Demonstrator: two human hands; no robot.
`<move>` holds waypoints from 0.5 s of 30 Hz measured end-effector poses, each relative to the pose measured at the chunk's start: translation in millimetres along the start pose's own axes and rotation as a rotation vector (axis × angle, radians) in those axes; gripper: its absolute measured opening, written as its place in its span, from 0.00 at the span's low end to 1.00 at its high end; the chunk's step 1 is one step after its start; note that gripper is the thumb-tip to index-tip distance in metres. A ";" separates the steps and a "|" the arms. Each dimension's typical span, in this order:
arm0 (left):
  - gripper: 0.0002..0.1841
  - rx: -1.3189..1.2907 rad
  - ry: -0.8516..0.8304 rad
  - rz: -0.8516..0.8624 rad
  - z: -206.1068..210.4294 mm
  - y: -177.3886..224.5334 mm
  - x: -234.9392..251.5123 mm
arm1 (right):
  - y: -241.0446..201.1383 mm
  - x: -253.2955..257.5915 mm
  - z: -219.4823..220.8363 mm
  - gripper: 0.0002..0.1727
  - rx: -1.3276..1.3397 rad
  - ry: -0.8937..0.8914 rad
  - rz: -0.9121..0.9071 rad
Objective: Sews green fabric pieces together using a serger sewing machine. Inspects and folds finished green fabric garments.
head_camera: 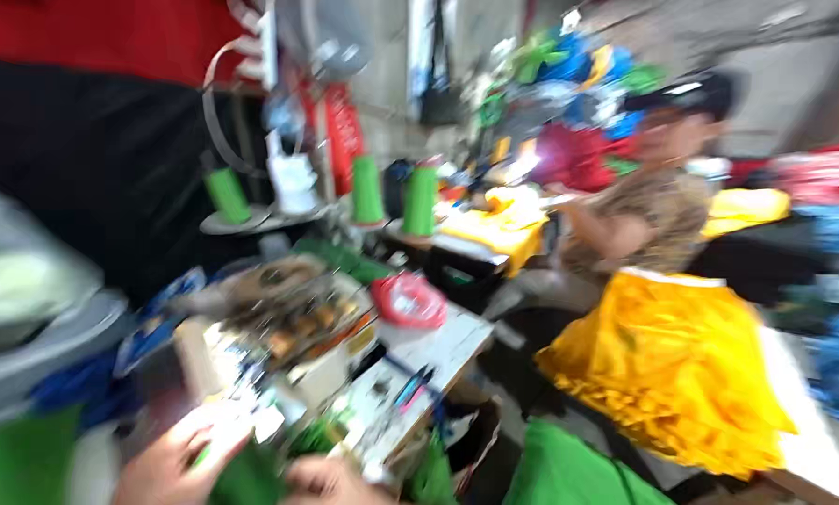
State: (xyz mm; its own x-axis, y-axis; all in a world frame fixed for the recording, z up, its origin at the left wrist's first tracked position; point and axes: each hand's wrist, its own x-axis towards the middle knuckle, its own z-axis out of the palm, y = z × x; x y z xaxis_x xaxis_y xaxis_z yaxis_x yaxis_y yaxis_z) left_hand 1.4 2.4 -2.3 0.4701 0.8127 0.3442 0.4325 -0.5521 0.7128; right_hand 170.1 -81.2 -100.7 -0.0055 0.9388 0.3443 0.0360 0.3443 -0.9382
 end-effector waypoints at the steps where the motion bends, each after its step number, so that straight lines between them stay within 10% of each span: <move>1: 0.16 0.007 0.058 -0.027 3.8 -2.3 -1.2 | 3.7 -0.3 -1.1 0.08 0.008 -0.031 0.008; 15: 0.13 -0.352 0.094 -0.114 4.8 4.1 -13.0 | 12.0 -3.2 0.4 0.11 0.209 -0.074 0.066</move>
State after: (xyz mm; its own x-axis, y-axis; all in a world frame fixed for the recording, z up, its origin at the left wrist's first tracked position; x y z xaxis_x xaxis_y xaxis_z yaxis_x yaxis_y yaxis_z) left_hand 0.8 -11.3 -6.8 0.3544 0.8877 0.2939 0.1791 -0.3730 0.9104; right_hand 170.2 -80.0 -113.0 -0.0832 0.9548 0.2852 -0.1694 0.2685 -0.9483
